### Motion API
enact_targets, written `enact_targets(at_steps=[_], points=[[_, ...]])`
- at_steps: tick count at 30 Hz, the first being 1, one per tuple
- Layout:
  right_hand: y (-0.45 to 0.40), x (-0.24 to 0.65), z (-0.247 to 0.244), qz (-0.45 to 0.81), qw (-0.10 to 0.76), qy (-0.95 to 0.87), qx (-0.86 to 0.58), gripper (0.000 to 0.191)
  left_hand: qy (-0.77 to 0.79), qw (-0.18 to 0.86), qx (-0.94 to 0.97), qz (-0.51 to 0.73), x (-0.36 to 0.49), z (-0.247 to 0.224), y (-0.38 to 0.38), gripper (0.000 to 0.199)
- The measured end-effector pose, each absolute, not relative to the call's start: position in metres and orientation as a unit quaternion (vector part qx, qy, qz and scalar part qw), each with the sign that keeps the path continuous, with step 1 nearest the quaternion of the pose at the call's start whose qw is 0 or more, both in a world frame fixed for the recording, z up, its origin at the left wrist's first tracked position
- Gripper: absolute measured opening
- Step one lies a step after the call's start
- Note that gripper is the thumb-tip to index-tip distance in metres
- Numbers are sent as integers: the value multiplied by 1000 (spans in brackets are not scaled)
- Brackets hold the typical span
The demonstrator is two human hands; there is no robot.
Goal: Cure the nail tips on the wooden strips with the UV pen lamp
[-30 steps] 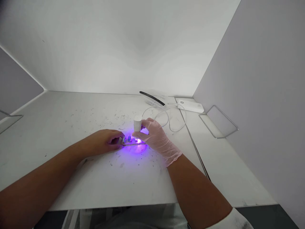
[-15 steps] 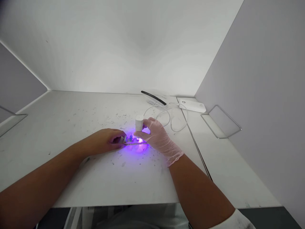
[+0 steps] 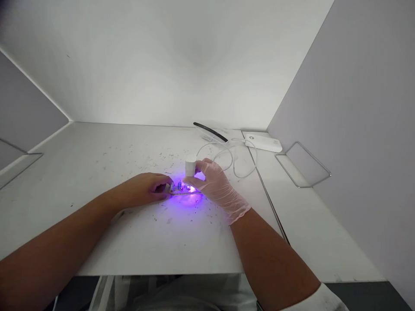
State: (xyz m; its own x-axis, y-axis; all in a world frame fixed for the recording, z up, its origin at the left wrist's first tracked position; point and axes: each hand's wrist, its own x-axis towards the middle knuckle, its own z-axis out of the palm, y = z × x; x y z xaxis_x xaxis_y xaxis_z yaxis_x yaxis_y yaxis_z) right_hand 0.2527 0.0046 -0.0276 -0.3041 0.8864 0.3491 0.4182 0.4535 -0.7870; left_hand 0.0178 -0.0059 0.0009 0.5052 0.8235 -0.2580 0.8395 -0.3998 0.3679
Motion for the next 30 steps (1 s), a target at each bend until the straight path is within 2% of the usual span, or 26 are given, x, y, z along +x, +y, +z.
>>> enact_targets(at_steps=[30], points=[[4,253,-28,300,390,-755,-433,17,495,231,838,-15,17,-1,-5,19]])
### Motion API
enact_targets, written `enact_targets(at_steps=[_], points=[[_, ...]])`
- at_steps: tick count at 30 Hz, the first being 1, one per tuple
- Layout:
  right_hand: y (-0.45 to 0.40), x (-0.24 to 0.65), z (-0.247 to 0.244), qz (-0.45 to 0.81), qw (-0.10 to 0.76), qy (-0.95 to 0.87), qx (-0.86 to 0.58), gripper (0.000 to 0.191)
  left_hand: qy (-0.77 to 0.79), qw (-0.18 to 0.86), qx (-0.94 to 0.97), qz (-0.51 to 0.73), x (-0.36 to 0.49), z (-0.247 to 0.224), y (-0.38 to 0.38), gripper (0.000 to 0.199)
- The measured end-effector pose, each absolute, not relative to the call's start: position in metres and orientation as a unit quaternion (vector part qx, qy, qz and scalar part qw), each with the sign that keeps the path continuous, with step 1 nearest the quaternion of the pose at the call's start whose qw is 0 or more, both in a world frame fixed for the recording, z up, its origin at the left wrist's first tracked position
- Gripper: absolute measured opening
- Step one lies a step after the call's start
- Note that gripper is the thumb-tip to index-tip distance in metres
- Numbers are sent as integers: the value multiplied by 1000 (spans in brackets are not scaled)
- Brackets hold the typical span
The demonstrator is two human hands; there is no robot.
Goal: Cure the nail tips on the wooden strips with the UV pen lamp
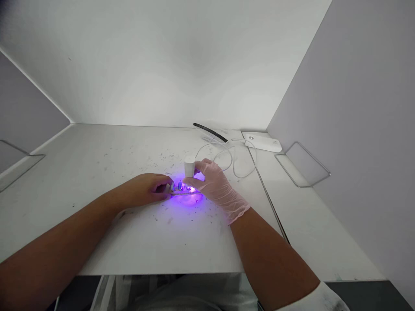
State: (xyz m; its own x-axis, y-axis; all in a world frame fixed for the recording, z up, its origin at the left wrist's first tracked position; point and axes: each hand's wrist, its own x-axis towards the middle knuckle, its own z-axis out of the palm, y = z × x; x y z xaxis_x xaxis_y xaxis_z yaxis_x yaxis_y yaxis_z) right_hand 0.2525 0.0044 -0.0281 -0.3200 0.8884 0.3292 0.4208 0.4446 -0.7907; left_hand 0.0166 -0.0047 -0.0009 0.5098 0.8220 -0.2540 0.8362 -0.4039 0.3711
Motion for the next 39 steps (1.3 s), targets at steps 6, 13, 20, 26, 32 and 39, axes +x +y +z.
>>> enact_targets(at_steps=[6,13,20,26,32,39], points=[[4,253,-29,295,394,-756,-433,17,496,230,837,-14,17,-1,-5,19],[3,253,-28,299,396,-753,-433,15,498,233,835,-16,16,0,-5,18],[3,252,-28,299,401,-752,-428,16,500,231,835,-14,16,0,-6,18],[3,253,-28,297,401,-752,-431,16,498,230,836,-15,17,-1,-4,18],[3,253,-28,297,396,-753,-434,16,500,233,834,-14,17,0,-6,18],[3,253,-28,299,396,-750,-438,16,502,229,833,-16,17,0,-6,17]])
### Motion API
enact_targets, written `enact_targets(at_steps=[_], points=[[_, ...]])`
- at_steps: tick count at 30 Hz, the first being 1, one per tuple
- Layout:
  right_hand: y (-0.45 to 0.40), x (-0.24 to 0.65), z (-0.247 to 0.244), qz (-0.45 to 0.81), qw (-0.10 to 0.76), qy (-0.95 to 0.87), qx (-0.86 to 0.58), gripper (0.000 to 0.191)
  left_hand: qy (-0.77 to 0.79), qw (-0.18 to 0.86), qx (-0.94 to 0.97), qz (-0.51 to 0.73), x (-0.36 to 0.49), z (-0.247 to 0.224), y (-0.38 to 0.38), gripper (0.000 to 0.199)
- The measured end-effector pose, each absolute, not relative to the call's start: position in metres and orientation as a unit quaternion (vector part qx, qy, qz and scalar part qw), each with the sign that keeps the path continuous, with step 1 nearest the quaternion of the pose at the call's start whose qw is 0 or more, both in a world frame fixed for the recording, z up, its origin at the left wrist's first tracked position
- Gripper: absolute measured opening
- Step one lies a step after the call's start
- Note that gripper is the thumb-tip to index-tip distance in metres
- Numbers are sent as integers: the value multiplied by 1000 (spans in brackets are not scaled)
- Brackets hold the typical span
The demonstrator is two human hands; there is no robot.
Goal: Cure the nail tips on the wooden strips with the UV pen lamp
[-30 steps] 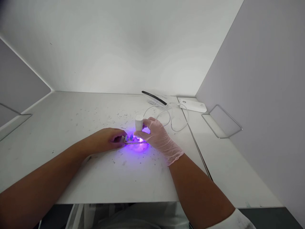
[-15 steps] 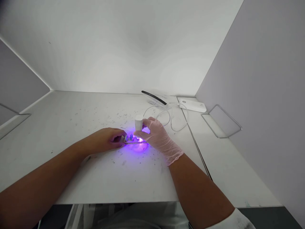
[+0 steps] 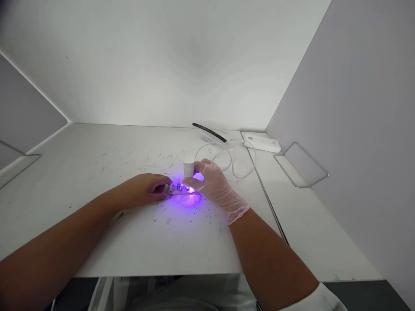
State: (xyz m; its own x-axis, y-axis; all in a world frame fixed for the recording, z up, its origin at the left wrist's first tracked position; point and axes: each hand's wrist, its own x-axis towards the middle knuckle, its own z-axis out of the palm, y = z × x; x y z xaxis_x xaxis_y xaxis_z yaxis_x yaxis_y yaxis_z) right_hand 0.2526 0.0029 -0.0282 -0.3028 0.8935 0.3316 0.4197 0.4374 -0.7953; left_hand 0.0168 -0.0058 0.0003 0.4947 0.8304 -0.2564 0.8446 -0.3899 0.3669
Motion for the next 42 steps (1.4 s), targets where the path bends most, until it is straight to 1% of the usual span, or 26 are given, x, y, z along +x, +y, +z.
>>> enact_targets(at_steps=[20,28,38,42], points=[[2,254,-28,322,396,-743,-432,18,499,233,834,-13,18,1,-6,20],[5,253,-29,306,393,-748,-438,17,499,233,835,-15,17,1,-6,19],[4,254,-30,321,394,-745,-432,22,496,236,835,-11,17,0,-5,18],[4,253,-29,312,393,-746,-437,20,495,234,836,-14,17,1,-5,19]])
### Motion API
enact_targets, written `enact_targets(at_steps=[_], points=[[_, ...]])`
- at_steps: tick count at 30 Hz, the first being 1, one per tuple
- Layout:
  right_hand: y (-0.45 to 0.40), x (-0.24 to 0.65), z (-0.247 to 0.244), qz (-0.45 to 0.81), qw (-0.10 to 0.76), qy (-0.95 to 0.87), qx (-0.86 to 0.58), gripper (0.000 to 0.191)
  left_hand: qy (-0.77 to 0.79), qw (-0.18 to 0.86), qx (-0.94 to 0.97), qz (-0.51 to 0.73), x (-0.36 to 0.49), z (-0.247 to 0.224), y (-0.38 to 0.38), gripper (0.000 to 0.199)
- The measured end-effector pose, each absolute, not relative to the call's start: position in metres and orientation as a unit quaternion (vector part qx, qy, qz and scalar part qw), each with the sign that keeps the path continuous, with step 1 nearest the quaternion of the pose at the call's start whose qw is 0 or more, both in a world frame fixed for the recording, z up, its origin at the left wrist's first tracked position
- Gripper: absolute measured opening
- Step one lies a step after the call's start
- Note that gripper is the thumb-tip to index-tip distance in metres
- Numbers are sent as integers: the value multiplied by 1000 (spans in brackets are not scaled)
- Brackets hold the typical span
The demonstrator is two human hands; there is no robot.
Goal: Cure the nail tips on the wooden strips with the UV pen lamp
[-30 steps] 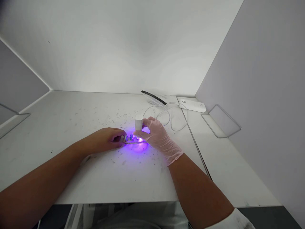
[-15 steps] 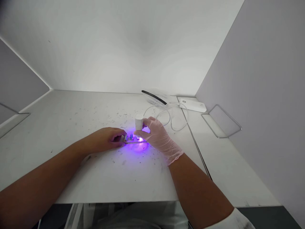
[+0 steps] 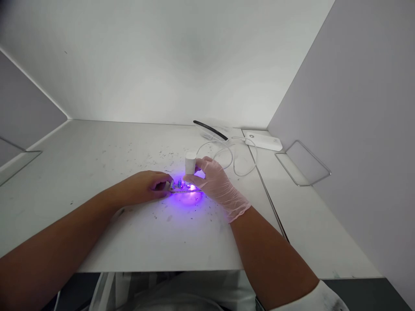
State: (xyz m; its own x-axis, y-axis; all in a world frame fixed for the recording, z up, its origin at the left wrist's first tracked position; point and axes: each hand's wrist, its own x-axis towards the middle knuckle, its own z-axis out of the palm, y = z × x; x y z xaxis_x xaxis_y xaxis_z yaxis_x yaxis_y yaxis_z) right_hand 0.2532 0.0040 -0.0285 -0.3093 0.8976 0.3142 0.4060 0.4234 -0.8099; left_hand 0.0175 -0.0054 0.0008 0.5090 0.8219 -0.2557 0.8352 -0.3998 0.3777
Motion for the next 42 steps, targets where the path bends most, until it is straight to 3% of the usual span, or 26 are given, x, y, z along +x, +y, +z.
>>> enact_targets(at_steps=[42], points=[[4,254,-28,335,404,-735,-429,20,485,218,847,-11,15,-3,-3,19]])
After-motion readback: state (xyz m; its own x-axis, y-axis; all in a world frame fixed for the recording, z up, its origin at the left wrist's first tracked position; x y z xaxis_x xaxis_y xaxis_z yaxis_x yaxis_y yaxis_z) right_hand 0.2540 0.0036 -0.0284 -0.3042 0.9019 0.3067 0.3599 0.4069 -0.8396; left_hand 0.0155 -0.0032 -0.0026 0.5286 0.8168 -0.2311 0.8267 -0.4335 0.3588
